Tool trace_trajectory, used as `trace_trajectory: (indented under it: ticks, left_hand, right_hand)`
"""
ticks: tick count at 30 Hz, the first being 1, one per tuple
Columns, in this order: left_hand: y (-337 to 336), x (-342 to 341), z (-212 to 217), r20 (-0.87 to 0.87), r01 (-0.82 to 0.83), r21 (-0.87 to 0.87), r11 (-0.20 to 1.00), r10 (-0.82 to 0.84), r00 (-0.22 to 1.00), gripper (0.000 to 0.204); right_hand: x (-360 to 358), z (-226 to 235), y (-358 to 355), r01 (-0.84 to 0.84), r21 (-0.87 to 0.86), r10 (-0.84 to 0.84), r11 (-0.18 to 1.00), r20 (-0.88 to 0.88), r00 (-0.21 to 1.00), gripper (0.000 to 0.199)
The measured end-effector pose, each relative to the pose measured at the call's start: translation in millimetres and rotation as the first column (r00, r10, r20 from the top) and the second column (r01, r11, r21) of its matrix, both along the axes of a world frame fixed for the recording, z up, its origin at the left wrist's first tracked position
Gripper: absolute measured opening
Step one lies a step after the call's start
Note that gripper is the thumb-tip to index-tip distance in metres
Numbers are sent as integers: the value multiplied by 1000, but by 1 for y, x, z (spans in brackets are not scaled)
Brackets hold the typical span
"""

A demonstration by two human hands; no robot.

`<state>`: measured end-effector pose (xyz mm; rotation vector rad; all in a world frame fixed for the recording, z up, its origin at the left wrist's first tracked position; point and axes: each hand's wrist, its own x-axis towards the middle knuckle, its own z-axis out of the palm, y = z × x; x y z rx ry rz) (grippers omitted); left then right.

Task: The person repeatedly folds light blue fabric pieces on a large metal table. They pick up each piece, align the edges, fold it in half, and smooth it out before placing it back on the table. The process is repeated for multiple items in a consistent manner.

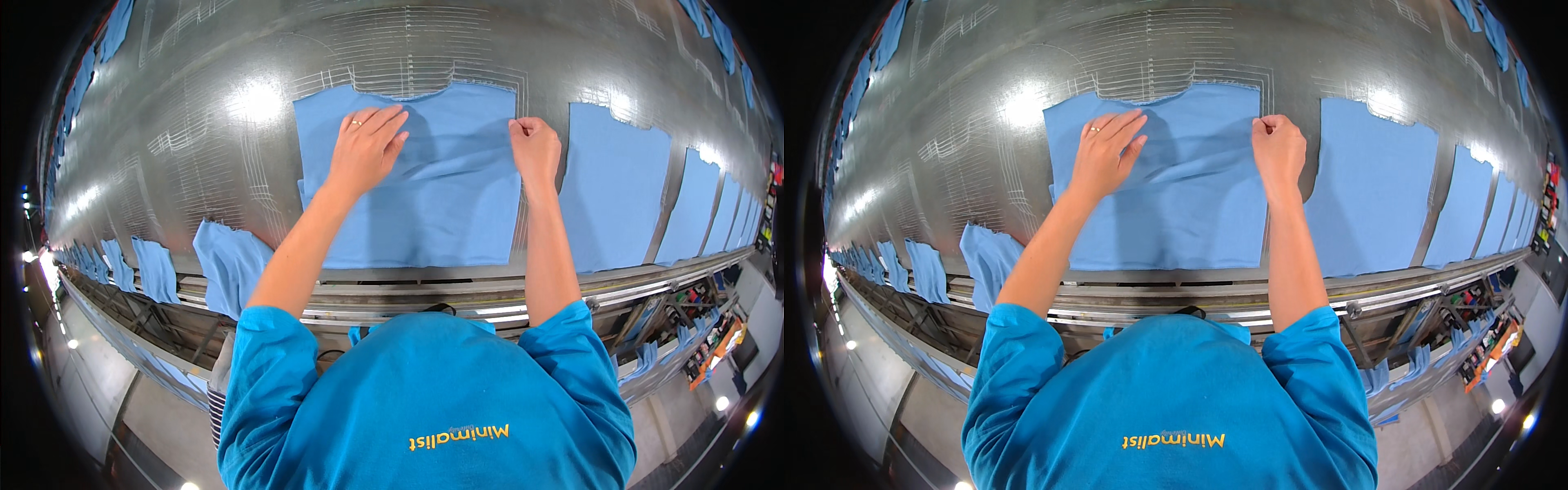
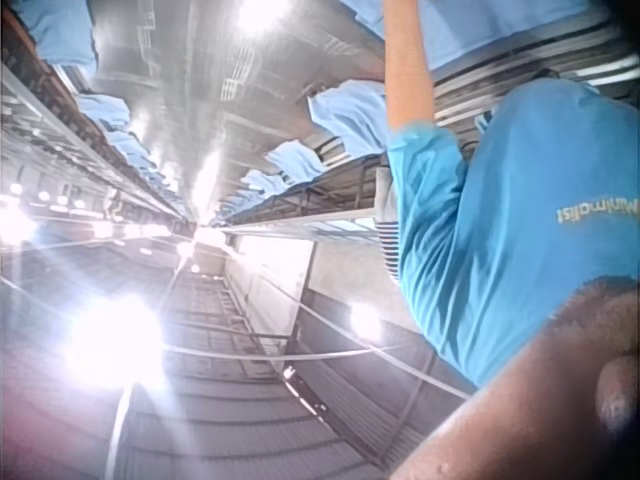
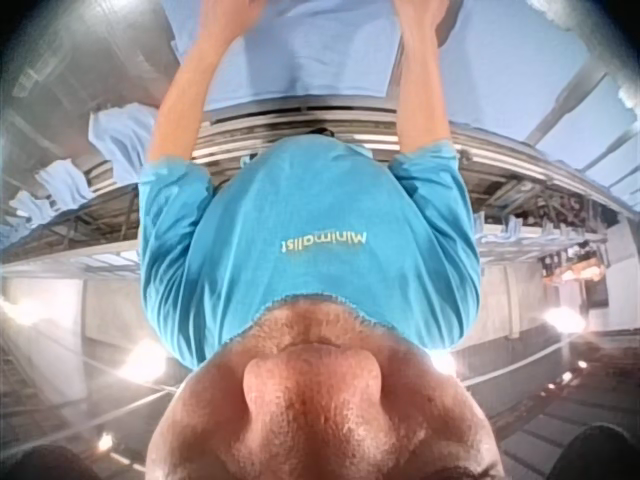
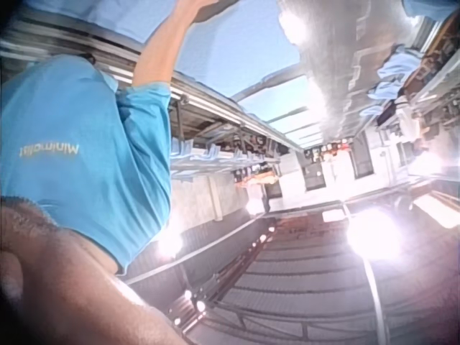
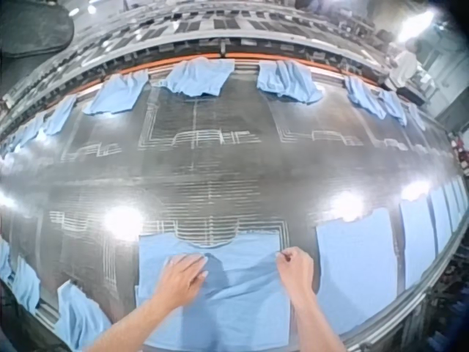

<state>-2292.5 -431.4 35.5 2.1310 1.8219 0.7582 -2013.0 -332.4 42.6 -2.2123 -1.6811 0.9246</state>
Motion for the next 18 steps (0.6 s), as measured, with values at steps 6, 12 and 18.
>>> trace_trajectory:
  ticks: [6, 12, 18]
  left_hand:
    - [17, -3, -12, -7, 12, 4, 1000, -12, 1000, 29]
    - [20, -1, -9, -11, -15, 19, 1000, 16, 1000, 31]
    - [19, 3, -13, -49, -11, 34, 999, 13, 999, 31]
  right_hand:
    - [-7, 11, 5, -13, -59, 11, 998, -46, 999, 25]
    - [0, 9, 3, 108, -39, -115, 993, -358, 927, 28]
    - [-4, 5, 5, 218, -142, -260, 966, -506, 823, 33]
